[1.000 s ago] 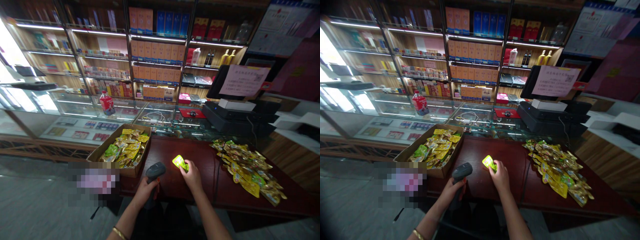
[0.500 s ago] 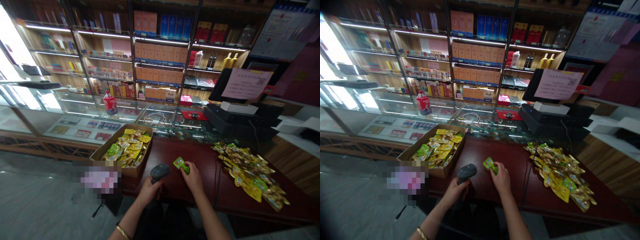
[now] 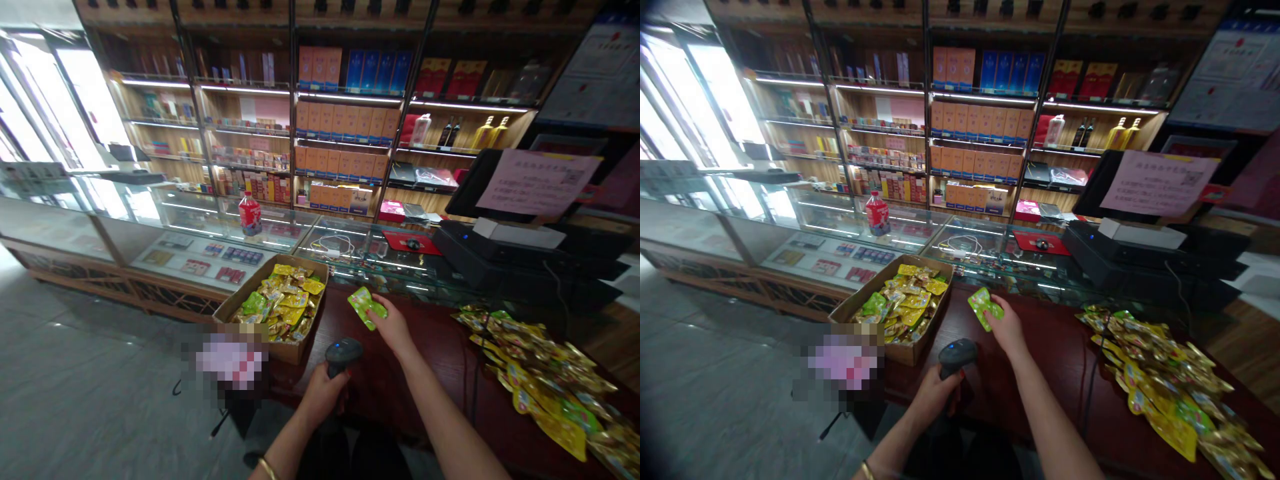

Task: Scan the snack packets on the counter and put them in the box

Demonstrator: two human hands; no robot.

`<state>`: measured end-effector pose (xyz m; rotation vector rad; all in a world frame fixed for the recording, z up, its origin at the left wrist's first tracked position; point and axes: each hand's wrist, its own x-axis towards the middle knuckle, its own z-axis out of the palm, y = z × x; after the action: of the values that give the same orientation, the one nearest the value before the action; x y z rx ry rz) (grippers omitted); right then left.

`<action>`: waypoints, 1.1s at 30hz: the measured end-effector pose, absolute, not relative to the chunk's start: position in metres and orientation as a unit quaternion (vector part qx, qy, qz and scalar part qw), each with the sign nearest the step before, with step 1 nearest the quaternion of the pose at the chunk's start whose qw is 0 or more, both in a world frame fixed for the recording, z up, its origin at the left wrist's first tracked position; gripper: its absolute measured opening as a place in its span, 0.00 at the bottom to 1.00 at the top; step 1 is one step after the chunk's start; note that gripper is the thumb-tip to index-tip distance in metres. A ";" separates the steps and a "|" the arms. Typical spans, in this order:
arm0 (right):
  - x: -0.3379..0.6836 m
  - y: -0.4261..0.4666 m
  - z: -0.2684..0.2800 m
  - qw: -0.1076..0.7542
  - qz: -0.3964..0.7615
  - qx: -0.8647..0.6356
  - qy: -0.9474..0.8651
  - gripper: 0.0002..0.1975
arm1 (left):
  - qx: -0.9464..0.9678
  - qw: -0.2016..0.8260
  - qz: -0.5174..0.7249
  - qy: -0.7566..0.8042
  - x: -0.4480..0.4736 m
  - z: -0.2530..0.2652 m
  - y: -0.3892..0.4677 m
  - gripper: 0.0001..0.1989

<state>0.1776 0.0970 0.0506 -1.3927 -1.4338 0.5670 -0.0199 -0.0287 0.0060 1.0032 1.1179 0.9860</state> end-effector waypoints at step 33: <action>0.385 0.133 -0.011 0.061 -0.045 -0.875 -0.478 0.46 | 0.470 0.563 0.419 0.535 -0.026 0.011 -0.027 0.28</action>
<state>0.3849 0.1331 -0.0110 -2.6480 -1.4450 -0.1347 -0.0261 -0.0268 0.0107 1.1053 1.2591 0.9867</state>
